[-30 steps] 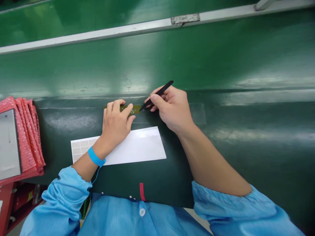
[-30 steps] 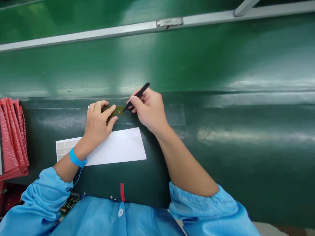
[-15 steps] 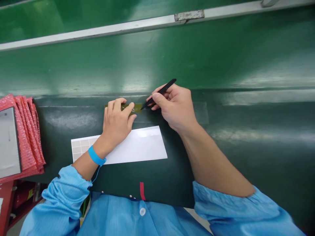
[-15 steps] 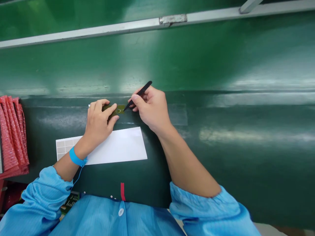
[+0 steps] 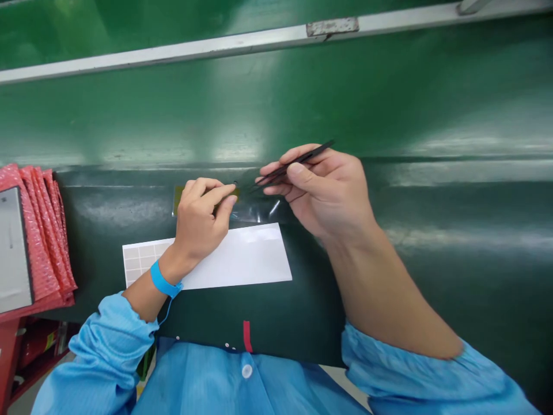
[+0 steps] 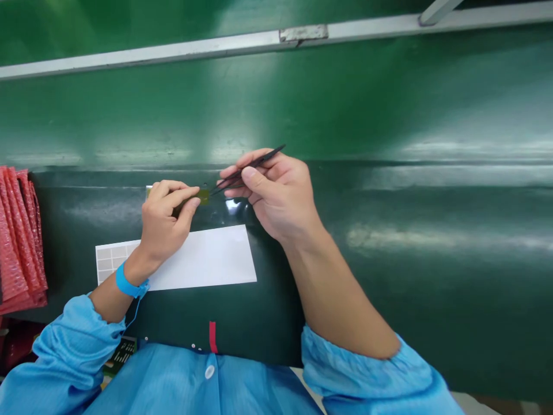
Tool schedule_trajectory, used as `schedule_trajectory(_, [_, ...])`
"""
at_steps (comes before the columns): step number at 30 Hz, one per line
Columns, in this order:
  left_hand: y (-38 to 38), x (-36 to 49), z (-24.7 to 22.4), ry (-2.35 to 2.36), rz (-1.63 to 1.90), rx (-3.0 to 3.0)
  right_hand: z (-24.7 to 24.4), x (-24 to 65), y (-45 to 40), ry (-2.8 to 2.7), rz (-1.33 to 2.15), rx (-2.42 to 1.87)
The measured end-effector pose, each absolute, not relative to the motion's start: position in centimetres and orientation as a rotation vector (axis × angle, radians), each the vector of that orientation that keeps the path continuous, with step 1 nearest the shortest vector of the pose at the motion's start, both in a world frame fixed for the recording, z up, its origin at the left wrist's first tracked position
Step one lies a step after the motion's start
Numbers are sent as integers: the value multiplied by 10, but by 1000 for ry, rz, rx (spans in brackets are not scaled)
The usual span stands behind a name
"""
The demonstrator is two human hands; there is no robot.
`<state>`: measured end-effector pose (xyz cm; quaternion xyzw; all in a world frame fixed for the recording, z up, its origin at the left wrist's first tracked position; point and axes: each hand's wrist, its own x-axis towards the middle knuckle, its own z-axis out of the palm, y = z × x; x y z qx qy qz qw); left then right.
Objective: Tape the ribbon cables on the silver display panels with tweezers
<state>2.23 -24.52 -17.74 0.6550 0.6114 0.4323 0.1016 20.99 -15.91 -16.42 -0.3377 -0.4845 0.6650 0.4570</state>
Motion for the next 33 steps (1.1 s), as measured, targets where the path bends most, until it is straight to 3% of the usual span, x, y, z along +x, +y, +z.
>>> schedule_trajectory(10, [-250,31,-164,1750,1302,1875,-152,200,-173,-1244,1723,-894])
schedule_trajectory(21, [-238,10,-175,1887,708,2116,-182,207,-159,-1272,1524,-1143])
schedule_trajectory(33, [-239,14,-176,1882,660,2102,-176,202,-162,-1364,1435,-1162])
